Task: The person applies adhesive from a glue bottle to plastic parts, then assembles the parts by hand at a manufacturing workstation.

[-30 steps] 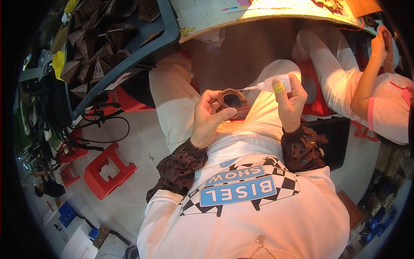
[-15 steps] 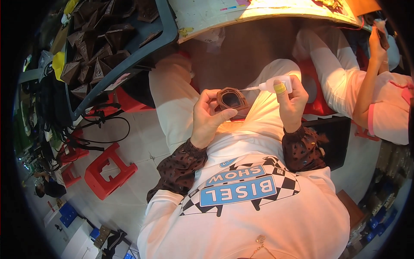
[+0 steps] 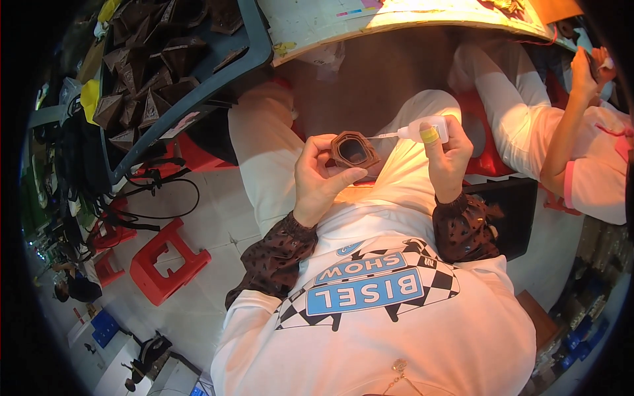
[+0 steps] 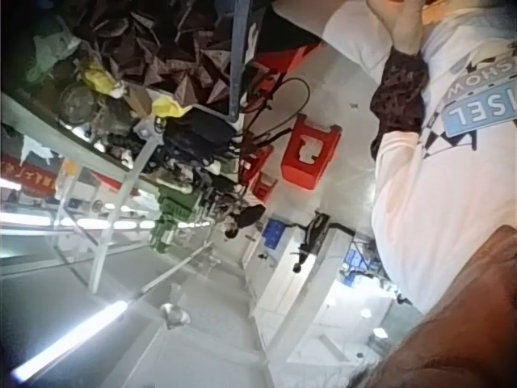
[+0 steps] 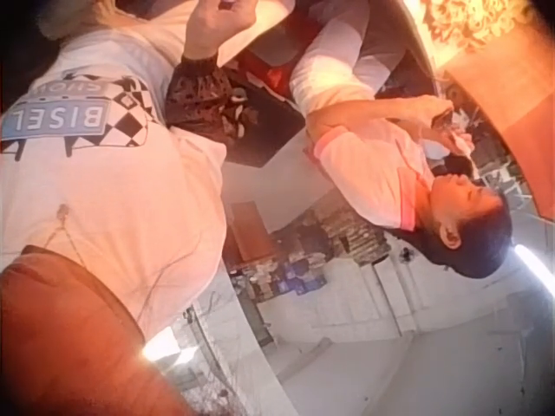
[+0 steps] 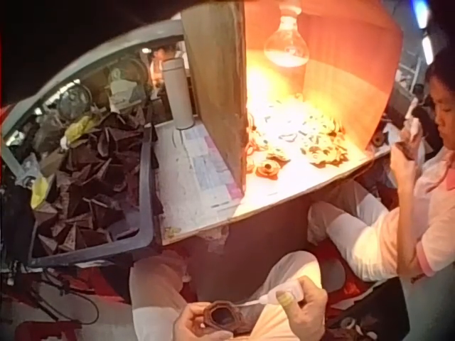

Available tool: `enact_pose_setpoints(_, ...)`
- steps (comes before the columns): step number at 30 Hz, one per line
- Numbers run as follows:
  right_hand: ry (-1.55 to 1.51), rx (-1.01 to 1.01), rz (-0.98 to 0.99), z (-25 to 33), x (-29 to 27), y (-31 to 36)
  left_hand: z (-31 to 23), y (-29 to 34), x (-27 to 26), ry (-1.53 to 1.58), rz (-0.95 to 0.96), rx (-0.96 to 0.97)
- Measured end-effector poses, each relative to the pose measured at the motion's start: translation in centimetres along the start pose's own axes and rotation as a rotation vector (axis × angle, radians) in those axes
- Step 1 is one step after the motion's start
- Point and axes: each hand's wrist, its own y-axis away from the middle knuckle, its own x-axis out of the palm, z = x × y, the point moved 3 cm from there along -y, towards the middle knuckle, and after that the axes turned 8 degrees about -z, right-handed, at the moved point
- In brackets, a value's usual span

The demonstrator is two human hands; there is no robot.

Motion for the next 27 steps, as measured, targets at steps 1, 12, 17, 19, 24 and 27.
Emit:
enact_pose_setpoints(1, 0.005, -0.01, -0.003, 0.06, 0.0, -0.01, -0.12, 0.03, 0.08, 0.003, -0.001, -0.008)
enact_pose_setpoints(12, -0.003, 0.028, -0.003, 0.25, -0.01, 0.14, 0.5, 0.12, -0.29, -0.087, -0.013, 0.092)
enact_pose_setpoints(17, 0.012, 0.027, -0.002, 0.61, 0.12, 0.14, 0.03, 0.09, -0.13, -0.153, -0.014, 0.168)
enact_pose_setpoints(19, 0.0, 0.03, 0.005, 0.63, 0.15, 0.13, -0.07, 0.15, -0.15, -0.206, -0.021, 0.201)
enact_pose_setpoints(24, 0.01, 0.028, 0.009, 0.43, 0.14, 0.18, -0.27, 0.21, 0.02, -0.256, -0.024, 0.249)
enact_pose_setpoints(27, 0.006, 0.031, 0.007, 0.47, 0.16, 0.17, -0.39, 0.19, 0.03, -0.3, -0.022, 0.305)
